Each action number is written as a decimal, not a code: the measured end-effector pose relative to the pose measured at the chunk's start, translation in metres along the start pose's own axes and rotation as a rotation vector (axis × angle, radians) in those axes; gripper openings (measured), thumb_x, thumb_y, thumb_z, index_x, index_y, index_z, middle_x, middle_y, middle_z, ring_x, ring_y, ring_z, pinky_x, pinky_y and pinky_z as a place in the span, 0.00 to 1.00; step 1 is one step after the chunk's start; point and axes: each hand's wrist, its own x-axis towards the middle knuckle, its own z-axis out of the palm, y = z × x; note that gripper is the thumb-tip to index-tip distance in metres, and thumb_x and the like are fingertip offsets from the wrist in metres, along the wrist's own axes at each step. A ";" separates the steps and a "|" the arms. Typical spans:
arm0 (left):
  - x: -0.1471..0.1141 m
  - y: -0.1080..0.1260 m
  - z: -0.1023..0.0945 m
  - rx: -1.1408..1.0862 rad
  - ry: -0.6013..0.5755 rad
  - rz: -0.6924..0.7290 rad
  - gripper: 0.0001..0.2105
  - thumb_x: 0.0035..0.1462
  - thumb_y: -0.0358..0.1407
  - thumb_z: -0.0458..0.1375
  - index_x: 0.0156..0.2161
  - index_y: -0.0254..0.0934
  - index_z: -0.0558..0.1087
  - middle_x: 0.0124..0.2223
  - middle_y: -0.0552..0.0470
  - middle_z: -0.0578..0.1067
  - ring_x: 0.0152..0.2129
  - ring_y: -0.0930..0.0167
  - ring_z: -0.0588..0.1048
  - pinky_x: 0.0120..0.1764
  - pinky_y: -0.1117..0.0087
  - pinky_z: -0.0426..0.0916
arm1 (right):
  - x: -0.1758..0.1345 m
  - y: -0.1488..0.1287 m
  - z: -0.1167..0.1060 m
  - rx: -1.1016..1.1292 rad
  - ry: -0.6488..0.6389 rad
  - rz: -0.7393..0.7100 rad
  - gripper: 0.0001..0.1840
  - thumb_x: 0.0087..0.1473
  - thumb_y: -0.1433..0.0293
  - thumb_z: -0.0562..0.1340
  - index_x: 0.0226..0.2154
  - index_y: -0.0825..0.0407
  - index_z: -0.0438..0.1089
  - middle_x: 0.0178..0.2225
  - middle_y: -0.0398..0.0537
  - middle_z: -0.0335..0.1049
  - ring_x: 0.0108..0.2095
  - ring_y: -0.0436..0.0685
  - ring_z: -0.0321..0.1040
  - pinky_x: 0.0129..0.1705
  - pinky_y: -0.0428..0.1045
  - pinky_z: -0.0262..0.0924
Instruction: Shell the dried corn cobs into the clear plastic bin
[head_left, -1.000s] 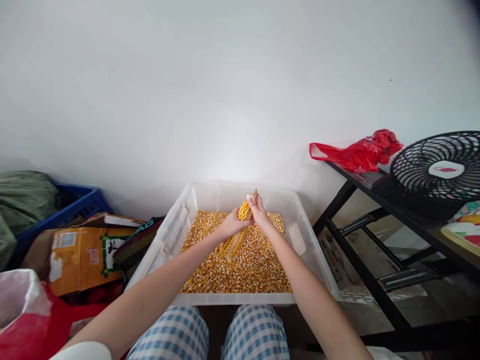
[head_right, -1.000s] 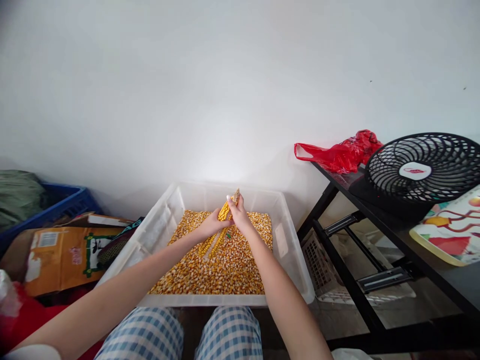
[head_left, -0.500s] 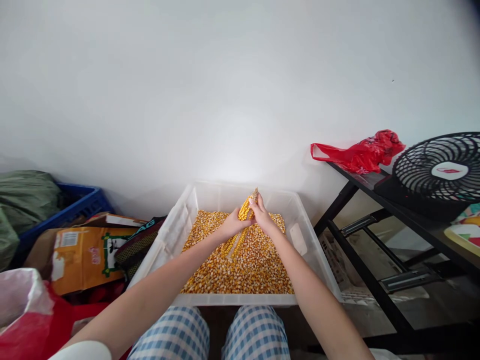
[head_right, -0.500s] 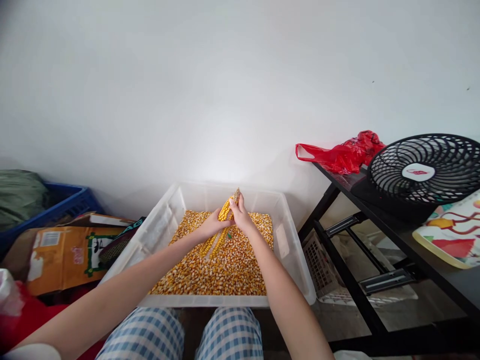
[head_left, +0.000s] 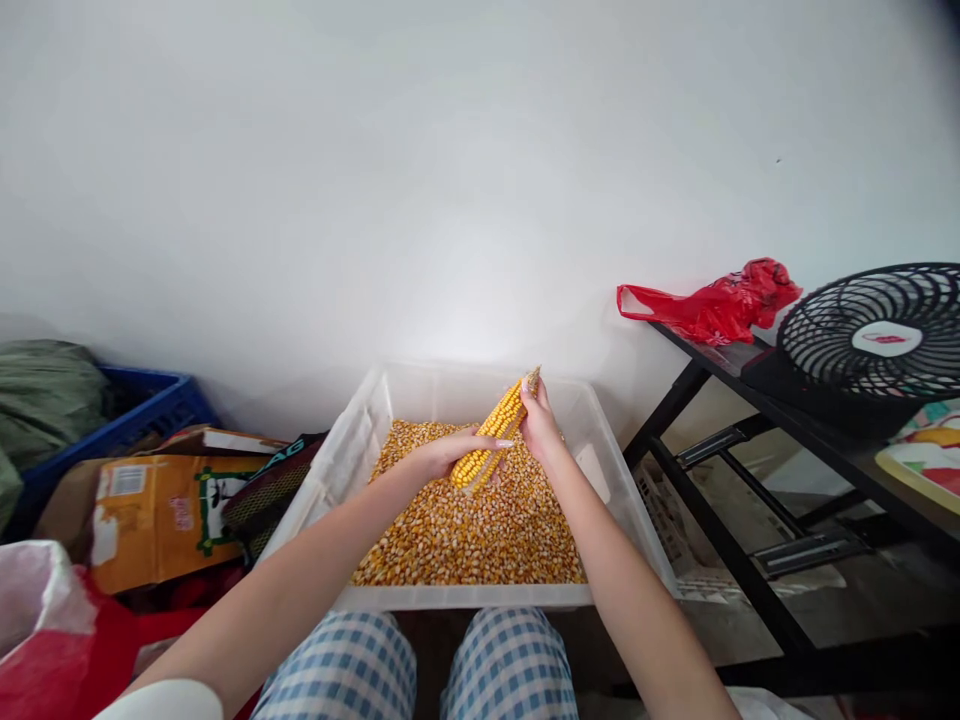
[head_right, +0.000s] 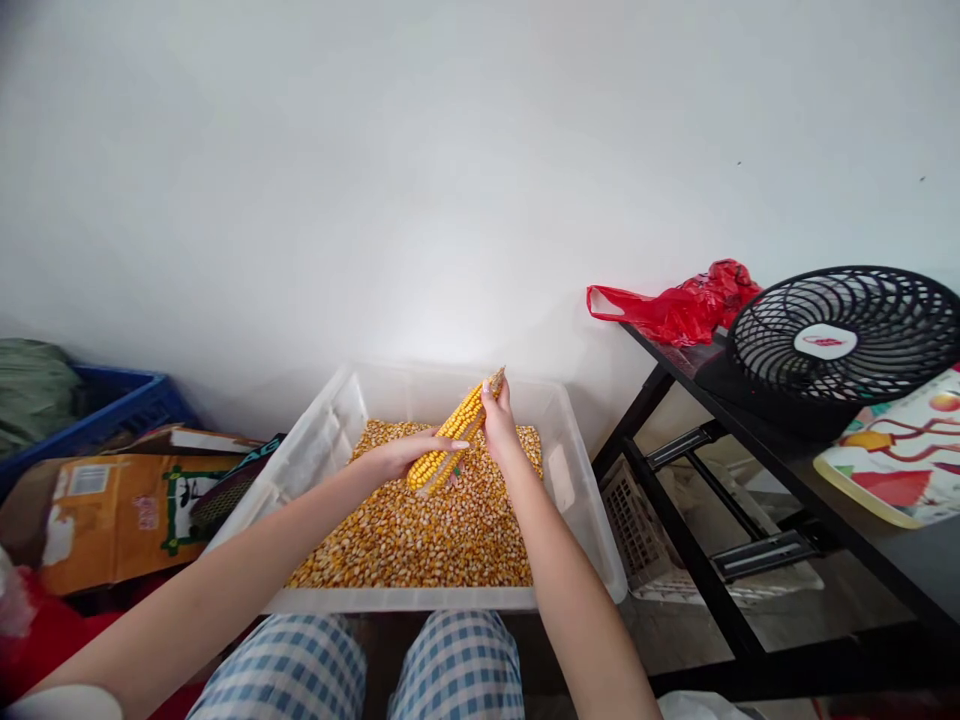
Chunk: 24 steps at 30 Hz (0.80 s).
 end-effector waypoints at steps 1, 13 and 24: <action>0.000 -0.001 0.000 -0.009 0.003 -0.018 0.24 0.40 0.43 0.60 0.42 0.34 0.63 0.29 0.49 0.73 0.22 0.70 0.72 0.28 0.66 0.68 | 0.000 -0.003 0.000 0.037 -0.023 0.038 0.20 0.48 0.65 0.58 0.45 0.40 0.58 0.33 0.37 0.69 0.34 0.50 0.67 0.37 0.49 0.63; 0.018 -0.028 0.017 0.794 0.504 0.355 0.21 0.38 0.41 0.59 0.40 0.34 0.67 0.32 0.52 0.72 0.28 0.69 0.71 0.33 0.70 0.64 | -0.006 -0.014 0.000 0.216 0.304 0.260 0.31 0.50 0.47 0.38 0.23 0.53 0.62 0.17 0.46 0.66 0.20 0.54 0.67 0.24 0.51 0.63; 0.021 -0.035 0.028 0.548 0.363 0.371 0.22 0.39 0.37 0.59 0.43 0.32 0.66 0.36 0.51 0.72 0.31 0.70 0.71 0.34 0.71 0.65 | -0.007 -0.012 0.007 -0.078 0.409 -0.074 0.30 0.49 0.46 0.42 0.23 0.54 0.61 0.14 0.41 0.62 0.13 0.49 0.61 0.17 0.46 0.59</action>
